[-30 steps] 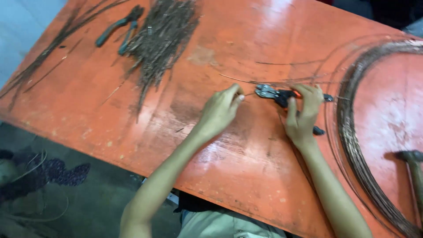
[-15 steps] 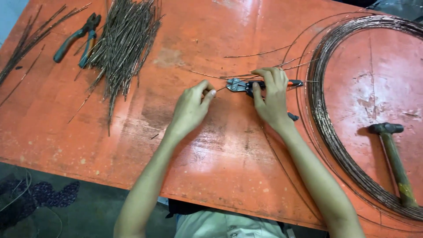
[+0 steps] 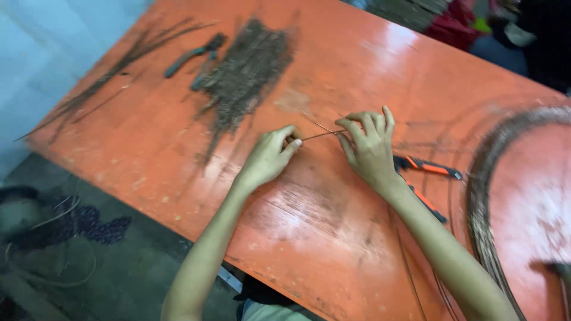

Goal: Cutting copper wire segments from a coil and twisting them together into bundles using pliers.

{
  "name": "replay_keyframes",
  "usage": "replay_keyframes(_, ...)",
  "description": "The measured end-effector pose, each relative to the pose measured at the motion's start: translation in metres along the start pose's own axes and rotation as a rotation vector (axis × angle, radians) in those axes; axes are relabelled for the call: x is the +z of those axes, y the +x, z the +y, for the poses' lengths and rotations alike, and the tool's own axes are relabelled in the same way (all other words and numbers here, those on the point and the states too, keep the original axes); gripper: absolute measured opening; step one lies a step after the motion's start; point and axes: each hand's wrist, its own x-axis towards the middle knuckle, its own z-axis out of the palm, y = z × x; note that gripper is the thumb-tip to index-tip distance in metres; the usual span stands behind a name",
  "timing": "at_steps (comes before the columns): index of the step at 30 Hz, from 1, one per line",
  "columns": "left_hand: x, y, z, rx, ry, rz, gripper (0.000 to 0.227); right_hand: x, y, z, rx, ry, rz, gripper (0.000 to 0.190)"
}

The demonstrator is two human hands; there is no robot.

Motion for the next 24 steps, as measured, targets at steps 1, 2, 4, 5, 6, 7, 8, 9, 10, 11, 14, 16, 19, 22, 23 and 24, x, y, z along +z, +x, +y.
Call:
replay_keyframes(1, -0.009, -0.002, -0.008, -0.011, 0.006, 0.031, 0.012, 0.01, 0.013, -0.006, -0.028, 0.019, 0.005, 0.029)
replay_keyframes(2, -0.018, -0.003, -0.016, 0.017, -0.013, 0.074, 0.013, 0.02, 0.026, -0.013, -0.076, 0.029, 0.027, 0.018)
replay_keyframes(4, -0.039, -0.008, -0.031, 0.038, -0.023, 0.137, 0.014, 0.043, 0.051, -0.027, -0.141, 0.056, 0.056, 0.008)
replay_keyframes(5, -0.052, -0.011, -0.037, 0.057, -0.004, 0.187, 0.013, 0.055, 0.063, -0.034, -0.162, 0.083, 0.059, 0.008)
replay_keyframes(6, -0.065, -0.014, -0.042, 0.076, 0.016, 0.236, 0.014, 0.068, 0.076, -0.041, -0.184, 0.111, 0.063, 0.007)
replay_keyframes(7, -0.08, -0.022, -0.048, 0.073, 0.023, 0.26, 0.014, 0.083, 0.09, -0.046, -0.205, 0.122, 0.069, 0.007)
replay_keyframes(8, -0.094, -0.029, -0.054, 0.056, 0.083, 0.348, 0.014, 0.098, 0.104, -0.052, -0.201, 0.131, 0.058, 0.006)
replay_keyframes(9, -0.108, -0.038, -0.061, 0.038, 0.145, 0.439, 0.014, 0.114, 0.118, -0.058, -0.198, 0.141, 0.046, 0.005)
replay_keyframes(10, -0.122, -0.043, -0.07, 0.032, 0.152, 0.465, 0.014, 0.128, 0.134, -0.067, -0.222, 0.153, 0.053, 0.005)
replay_keyframes(11, -0.134, -0.05, -0.08, -0.06, 0.188, 0.504, 0.012, 0.141, 0.147, -0.076, -0.219, 0.179, 0.011, 0.01)
replay_keyframes(14, -0.163, -0.057, -0.114, -0.243, 0.271, 0.592, 0.01, 0.182, 0.182, -0.109, -0.236, 0.177, -0.022, 0.013)
replay_keyframes(16, -0.185, -0.048, -0.138, -0.342, 0.31, 0.662, 0.011, 0.207, 0.214, -0.132, -0.277, 0.155, -0.013, 0.013)
replay_keyframes(19, -0.203, -0.037, -0.173, -0.37, 0.389, 0.756, 0.012, 0.247, 0.228, -0.158, -0.263, 0.173, -0.031, 0.013)
replay_keyframes(22, -0.222, -0.019, -0.191, -0.423, 0.529, 0.92, 0.009, 0.286, 0.245, -0.168, -0.271, 0.15, 0.038, 0.024)
replay_keyframes(23, -0.225, -0.015, -0.2, -0.455, 0.602, 1.008, 0.01, 0.293, 0.251, -0.171, -0.317, 0.081, 0.047, 0.021)
replay_keyframes(24, -0.228, -0.011, -0.208, -0.488, 0.674, 1.097, 0.011, 0.299, 0.257, -0.174, -0.362, 0.011, 0.058, 0.019)
